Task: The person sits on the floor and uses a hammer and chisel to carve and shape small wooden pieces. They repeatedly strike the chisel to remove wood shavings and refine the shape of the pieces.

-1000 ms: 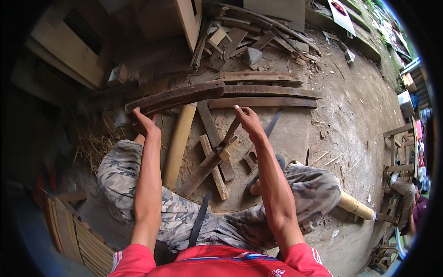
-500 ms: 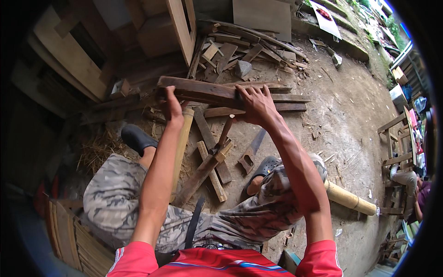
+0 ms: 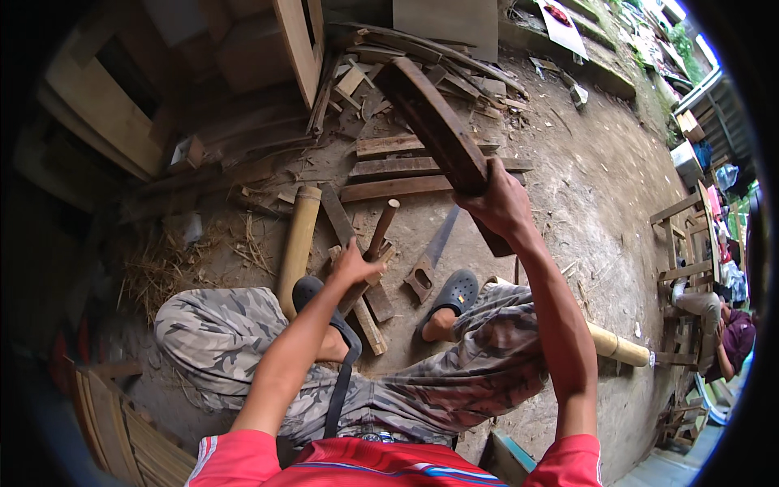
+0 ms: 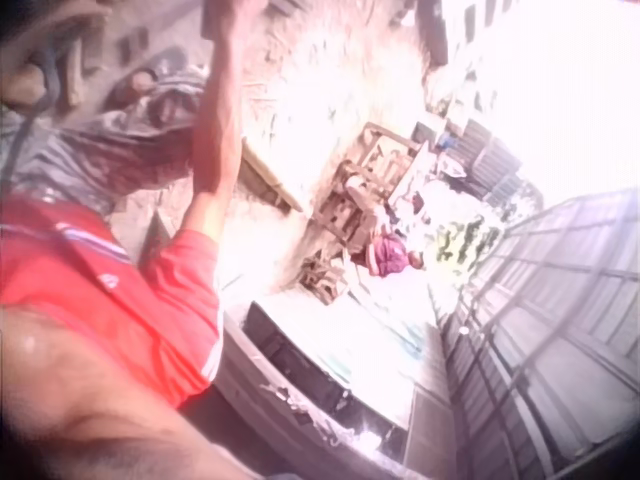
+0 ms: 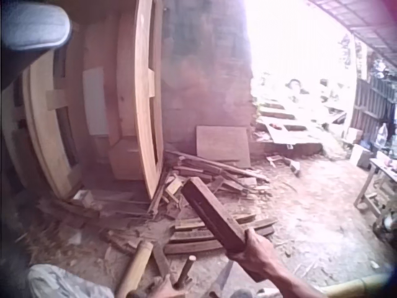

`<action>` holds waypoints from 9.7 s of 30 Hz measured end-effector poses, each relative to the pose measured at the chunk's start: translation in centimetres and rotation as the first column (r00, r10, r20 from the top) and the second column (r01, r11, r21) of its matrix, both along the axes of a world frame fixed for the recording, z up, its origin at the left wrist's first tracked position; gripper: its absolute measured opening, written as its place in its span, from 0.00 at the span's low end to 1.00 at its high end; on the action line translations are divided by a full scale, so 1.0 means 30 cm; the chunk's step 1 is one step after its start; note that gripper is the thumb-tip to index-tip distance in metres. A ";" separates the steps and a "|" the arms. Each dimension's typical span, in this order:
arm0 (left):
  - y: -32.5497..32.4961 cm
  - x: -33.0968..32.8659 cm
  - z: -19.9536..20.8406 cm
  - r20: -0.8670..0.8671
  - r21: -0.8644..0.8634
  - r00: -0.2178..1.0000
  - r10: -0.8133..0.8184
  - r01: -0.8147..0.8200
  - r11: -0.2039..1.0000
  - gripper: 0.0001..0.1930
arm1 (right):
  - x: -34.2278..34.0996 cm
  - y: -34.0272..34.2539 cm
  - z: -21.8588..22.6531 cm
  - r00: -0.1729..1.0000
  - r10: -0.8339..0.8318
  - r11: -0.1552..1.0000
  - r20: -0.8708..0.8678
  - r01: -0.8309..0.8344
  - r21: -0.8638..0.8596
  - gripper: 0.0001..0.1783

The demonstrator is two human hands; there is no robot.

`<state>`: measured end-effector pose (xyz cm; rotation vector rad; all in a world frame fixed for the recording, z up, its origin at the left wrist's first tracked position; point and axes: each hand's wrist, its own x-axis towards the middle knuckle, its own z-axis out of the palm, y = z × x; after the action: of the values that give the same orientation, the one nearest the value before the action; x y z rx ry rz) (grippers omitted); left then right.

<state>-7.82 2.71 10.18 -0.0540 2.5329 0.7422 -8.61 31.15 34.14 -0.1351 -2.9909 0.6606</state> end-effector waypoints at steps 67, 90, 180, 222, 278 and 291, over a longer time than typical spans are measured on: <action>0.109 -0.094 -0.171 0.114 0.647 0.982 0.149 -0.187 0.739 0.14 | 0.136 0.109 -0.629 0.794 -0.305 0.083 0.525 0.571 -0.816 0.33; 0.052 -0.103 -0.125 0.135 0.620 0.982 0.129 -0.185 0.763 0.17 | 0.105 0.045 -0.681 0.798 -0.350 -0.022 0.491 0.517 -0.856 0.31; 0.040 -0.075 -0.186 0.014 0.688 0.981 0.191 -0.148 0.710 0.15 | 0.064 0.022 -0.961 0.767 -0.278 -0.623 0.578 0.314 -0.716 0.24; -0.152 0.093 -0.121 0.191 0.633 0.866 0.463 -0.469 0.616 0.18 | 0.094 -0.019 -1.161 0.443 -0.678 0.371 0.587 0.895 -0.247 0.52; -0.306 0.370 -0.319 0.307 0.038 0.902 0.303 -0.330 0.943 0.49 | -0.007 -0.251 -0.582 0.585 0.234 0.669 0.776 -0.676 0.309 0.31; -0.223 0.412 -0.281 0.291 0.037 0.913 0.286 -0.309 0.950 0.46 | 0.145 -0.103 -0.790 0.735 0.202 0.799 0.647 -0.506 0.325 0.18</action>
<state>4.54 -3.99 1.75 -0.4945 2.2410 0.8859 -4.25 28.06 10.45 0.3764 -3.7172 -0.2134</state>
